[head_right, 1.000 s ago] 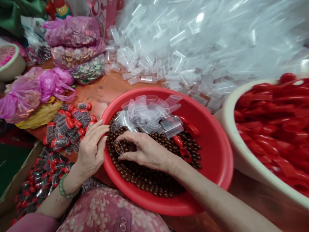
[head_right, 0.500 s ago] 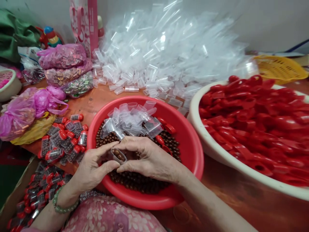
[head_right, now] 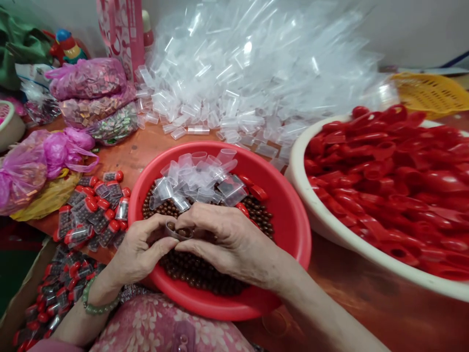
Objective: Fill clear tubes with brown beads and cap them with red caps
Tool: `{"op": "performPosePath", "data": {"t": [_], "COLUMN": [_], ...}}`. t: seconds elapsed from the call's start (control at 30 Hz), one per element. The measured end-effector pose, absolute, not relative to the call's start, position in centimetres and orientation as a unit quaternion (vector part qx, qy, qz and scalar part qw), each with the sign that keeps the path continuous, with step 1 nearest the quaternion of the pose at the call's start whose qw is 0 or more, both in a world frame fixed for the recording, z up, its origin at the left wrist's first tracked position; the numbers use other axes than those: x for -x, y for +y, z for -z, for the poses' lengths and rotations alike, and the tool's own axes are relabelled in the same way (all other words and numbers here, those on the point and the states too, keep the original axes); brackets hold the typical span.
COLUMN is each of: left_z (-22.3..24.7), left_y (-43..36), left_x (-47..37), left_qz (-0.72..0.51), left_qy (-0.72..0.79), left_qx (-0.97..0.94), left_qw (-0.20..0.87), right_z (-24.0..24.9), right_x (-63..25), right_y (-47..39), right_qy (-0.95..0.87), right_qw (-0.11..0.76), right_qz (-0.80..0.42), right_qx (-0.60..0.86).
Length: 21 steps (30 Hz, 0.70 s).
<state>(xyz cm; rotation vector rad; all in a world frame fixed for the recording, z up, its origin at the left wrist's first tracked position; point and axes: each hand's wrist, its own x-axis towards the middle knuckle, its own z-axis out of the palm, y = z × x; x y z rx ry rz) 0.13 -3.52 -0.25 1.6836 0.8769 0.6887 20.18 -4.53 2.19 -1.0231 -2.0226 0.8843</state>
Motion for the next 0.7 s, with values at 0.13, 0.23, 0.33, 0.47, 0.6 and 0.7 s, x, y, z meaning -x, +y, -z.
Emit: {"op": "performPosePath", "data": {"t": [0.13,0.23,0.33,0.47,0.6,0.7], "left_z": [0.7,1.0,1.1,1.1,0.8,0.3], "left_y": [-2.9,-2.7,-2.6,-2.4,-2.2,-2.5], "left_x": [-0.1,-0.1,-0.1,-0.3,-0.5,-0.3], "left_qz": [-0.282,-0.284,-0.293,-0.295,-0.305,-0.326], "left_qy": [0.371,0.373,0.378,0.376,0.378,0.367], "left_qx": [-0.681,-0.632,-0.582,-0.538,-0.504,-0.542], "left_qw": [0.565,0.617,0.658,0.694,0.714,0.682], "right_z": [-1.4,-0.9,-0.7,-0.8,-0.6,0.2], "right_x": [-20.0,-20.1,-20.6,-21.7,-23.4,-25.4], "right_y": [-4.6,-4.9,-5.3,-6.0,-6.4,-6.2], "right_qy": [-0.779,-0.773,-0.772,-0.784,-0.757,-0.719], "right_qw": [0.367,0.382,0.348,0.201,0.187,0.209], "right_qz": [-0.313,-0.293,-0.306,-0.353,-0.359,-0.322], "right_qx": [0.401,0.413,0.434,0.469,0.513,0.579]}}
